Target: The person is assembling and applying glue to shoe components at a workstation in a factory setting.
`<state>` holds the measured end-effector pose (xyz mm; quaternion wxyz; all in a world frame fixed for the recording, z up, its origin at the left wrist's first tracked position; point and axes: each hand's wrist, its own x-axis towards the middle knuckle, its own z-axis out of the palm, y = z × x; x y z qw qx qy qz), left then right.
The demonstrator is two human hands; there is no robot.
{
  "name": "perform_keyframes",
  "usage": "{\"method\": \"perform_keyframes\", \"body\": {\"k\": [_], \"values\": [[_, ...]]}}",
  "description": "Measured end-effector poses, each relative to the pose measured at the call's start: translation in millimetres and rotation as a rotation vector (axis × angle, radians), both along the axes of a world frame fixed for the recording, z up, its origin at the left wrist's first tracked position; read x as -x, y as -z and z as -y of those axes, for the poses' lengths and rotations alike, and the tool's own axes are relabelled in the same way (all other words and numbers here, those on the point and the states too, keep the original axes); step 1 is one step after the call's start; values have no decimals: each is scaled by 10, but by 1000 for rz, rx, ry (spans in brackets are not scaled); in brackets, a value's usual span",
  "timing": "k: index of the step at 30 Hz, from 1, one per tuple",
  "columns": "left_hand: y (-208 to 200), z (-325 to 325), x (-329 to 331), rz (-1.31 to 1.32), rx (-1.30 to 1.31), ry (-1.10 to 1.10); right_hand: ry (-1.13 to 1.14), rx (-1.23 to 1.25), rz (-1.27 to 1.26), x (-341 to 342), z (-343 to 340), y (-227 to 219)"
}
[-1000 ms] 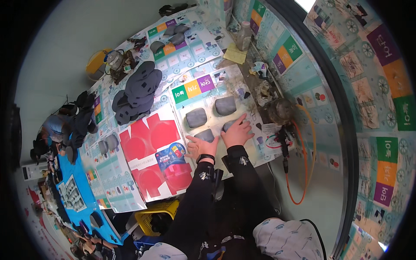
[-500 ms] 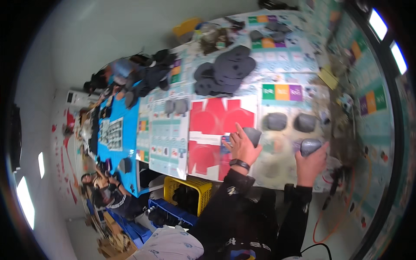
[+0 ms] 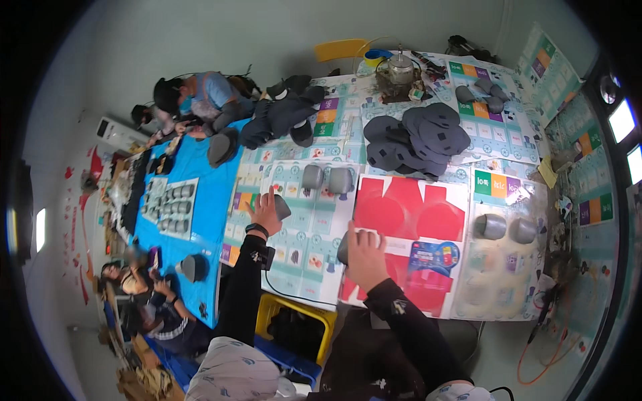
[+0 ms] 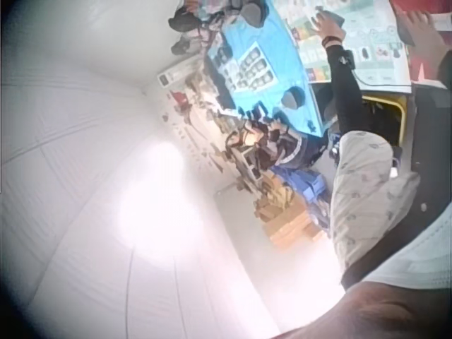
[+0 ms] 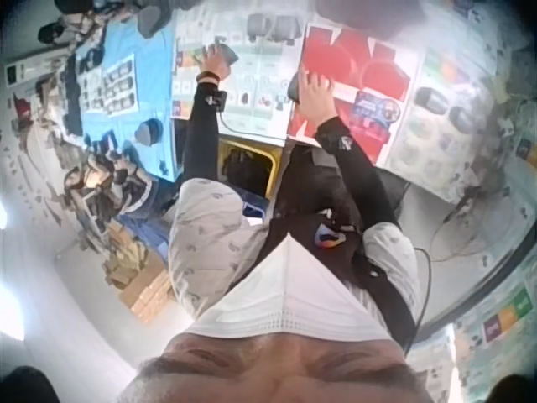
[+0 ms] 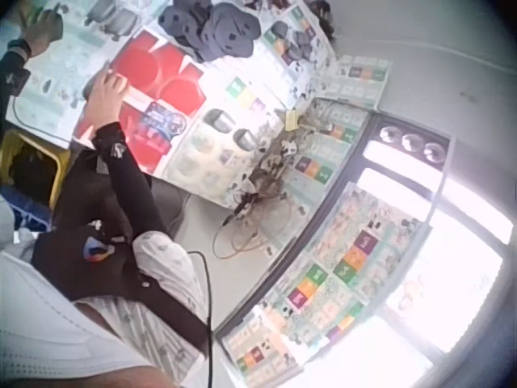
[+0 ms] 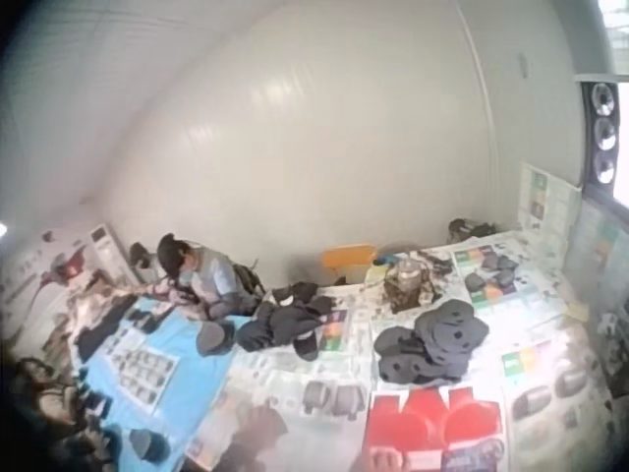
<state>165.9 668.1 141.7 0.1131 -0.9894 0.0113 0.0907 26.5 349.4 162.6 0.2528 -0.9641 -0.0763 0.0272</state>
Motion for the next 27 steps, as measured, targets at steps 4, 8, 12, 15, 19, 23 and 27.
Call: {"method": "perform_keyframes", "body": {"k": [4,8,12,15,19,23,27], "values": [[311,-576,-818,-26,114,157,-61,153,64,-581,-900,478],[580,-691,-1324,-18,190,335,-8,261,172,-1096,-1249,809],[707,-886,-1524,-71,229,393,-49,357,132,-1376,-1372,977],[773,-987,-1497,-47,256,373,-64,400,114,-1378,-1424,1041],[868,-1032,-1317,179,158,129,-110,362,-8,-1362,-1450,1013],[1064,-783,-1079,209,407,-447,-104,337,48,-1236,-1206,982],[1811,-1070,-905,316,753,-548,-53,186,-18,-1024,-1006,448]]}}
